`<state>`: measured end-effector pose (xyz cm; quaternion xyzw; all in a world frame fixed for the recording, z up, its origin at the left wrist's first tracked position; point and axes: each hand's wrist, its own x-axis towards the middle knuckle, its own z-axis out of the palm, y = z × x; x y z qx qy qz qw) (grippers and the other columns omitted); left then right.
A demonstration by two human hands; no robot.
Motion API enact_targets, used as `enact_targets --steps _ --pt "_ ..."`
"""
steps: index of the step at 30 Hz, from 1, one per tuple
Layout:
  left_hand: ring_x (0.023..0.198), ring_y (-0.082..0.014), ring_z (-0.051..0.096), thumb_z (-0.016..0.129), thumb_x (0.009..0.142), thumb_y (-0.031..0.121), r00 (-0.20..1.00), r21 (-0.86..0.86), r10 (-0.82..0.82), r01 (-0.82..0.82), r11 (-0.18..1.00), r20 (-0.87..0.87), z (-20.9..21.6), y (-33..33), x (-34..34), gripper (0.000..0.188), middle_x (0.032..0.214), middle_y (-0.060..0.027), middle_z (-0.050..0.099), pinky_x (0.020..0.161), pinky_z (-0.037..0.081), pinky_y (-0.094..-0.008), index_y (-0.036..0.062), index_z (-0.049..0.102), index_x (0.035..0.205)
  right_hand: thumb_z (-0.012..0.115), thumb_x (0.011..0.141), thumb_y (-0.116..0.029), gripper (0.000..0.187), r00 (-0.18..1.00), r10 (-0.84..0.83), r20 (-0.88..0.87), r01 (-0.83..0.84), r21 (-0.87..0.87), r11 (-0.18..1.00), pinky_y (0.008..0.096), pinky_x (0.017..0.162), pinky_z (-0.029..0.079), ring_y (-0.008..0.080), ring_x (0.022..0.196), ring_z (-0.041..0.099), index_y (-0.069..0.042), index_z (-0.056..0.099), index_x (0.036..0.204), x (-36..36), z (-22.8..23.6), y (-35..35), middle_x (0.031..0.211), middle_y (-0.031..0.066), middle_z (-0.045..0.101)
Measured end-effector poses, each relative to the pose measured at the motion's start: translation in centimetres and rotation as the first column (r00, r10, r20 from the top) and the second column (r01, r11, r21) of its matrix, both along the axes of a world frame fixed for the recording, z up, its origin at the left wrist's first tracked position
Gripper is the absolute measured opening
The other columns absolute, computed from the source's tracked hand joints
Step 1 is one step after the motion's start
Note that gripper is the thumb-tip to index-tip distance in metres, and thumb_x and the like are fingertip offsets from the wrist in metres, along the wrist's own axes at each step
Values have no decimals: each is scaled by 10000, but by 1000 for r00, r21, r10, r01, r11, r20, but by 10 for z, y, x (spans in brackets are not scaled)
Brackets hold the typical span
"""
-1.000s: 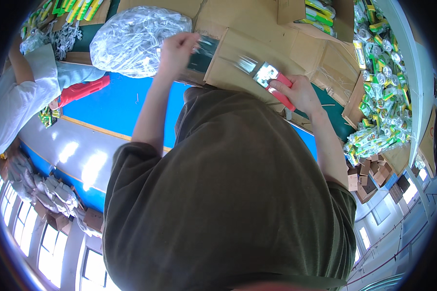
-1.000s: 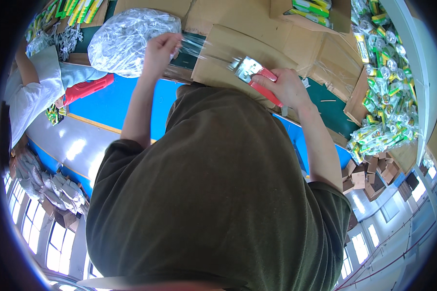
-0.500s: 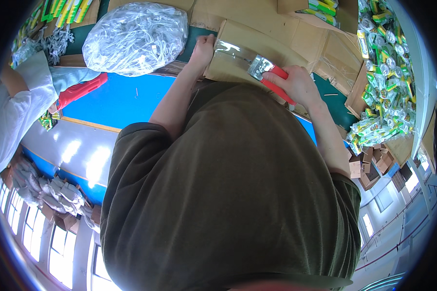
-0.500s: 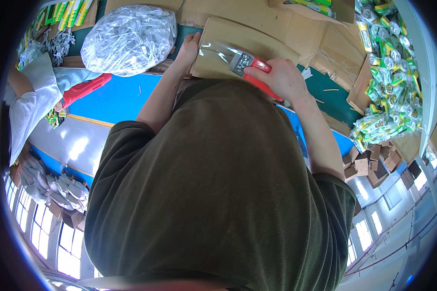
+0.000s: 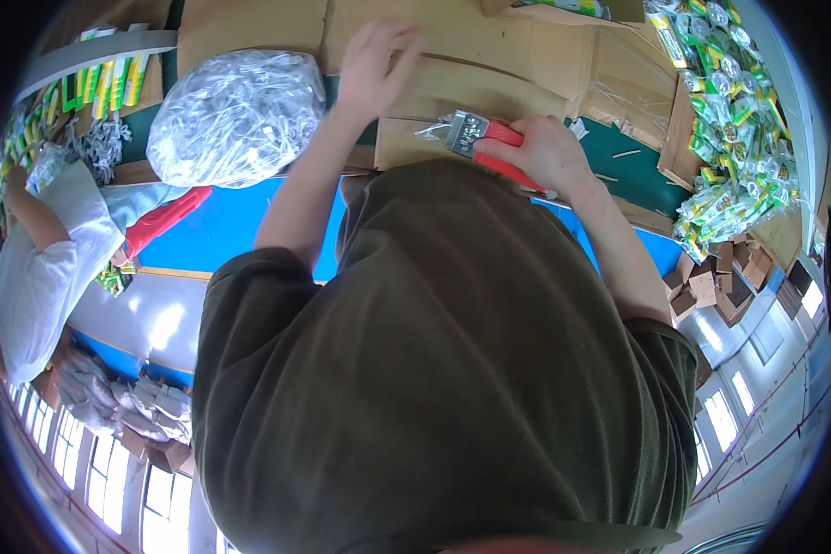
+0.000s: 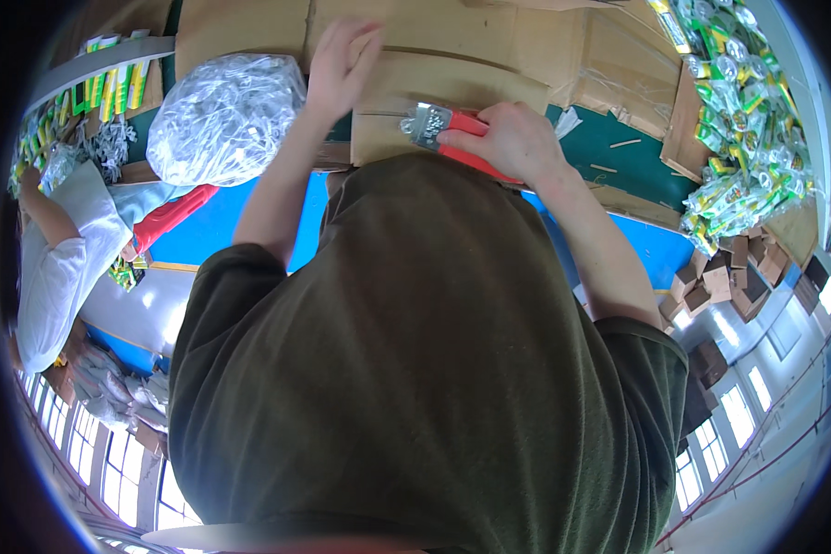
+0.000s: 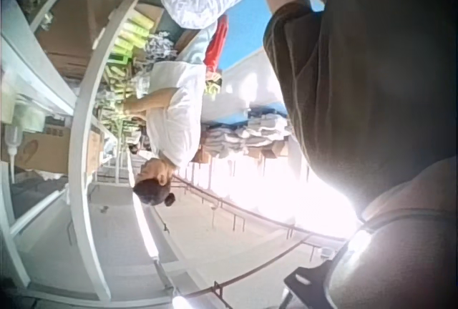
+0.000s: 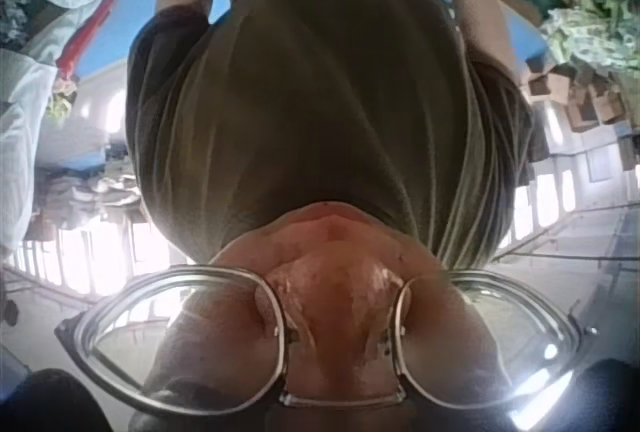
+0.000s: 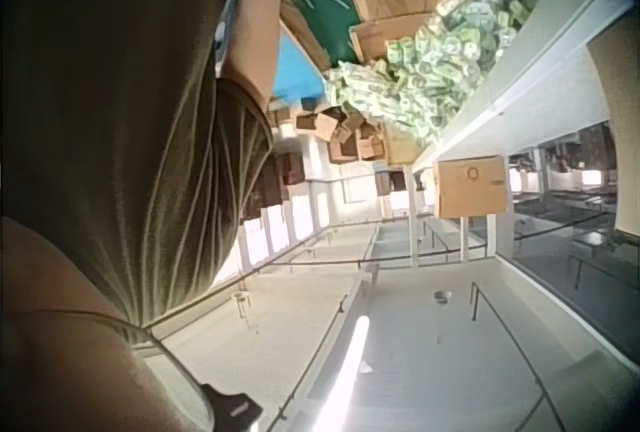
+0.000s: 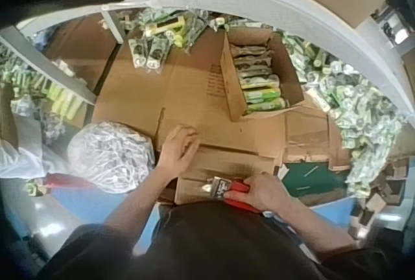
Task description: The person stocks individual packaged products into a cardboard box, then seals the box with a handheld tape dispenser. The sealed box is then placed onto a storage shelf.
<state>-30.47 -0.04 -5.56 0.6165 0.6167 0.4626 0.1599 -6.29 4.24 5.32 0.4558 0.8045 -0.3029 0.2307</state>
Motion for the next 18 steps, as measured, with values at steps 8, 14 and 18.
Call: enact_targets --steps 8,14,18 --pt "1306 -300 452 276 958 629 696 -757 -693 551 351 186 -23 99 103 641 1435 -105 476 1079 360 -381 218 486 1402 599 781 -688 636 999 42 -35 -43 -43 998 435 750 534 343 831 668 -73 730 873 9 13 -5 803 161 688" --pt "1356 -301 393 228 931 684 709 -793 -686 508 336 163 -21 87 109 717 1463 -115 435 1132 298 -400 214 468 1416 586 801 -671 606 990 54 132 -43 -82 996 434 744 530 344 833 670 -85 734 838 73 21 27 805 185 685" --pt "1350 -294 399 223 927 688 730 -855 -667 433 285 148 -16 89 107 725 1460 -100 443 1131 300 -401 212 476 1411 609 779 -673 640 975 -10 221 15 -25 1000 438 726 528 343 787 677 -45 731 794 140 11 43 745 205 675"
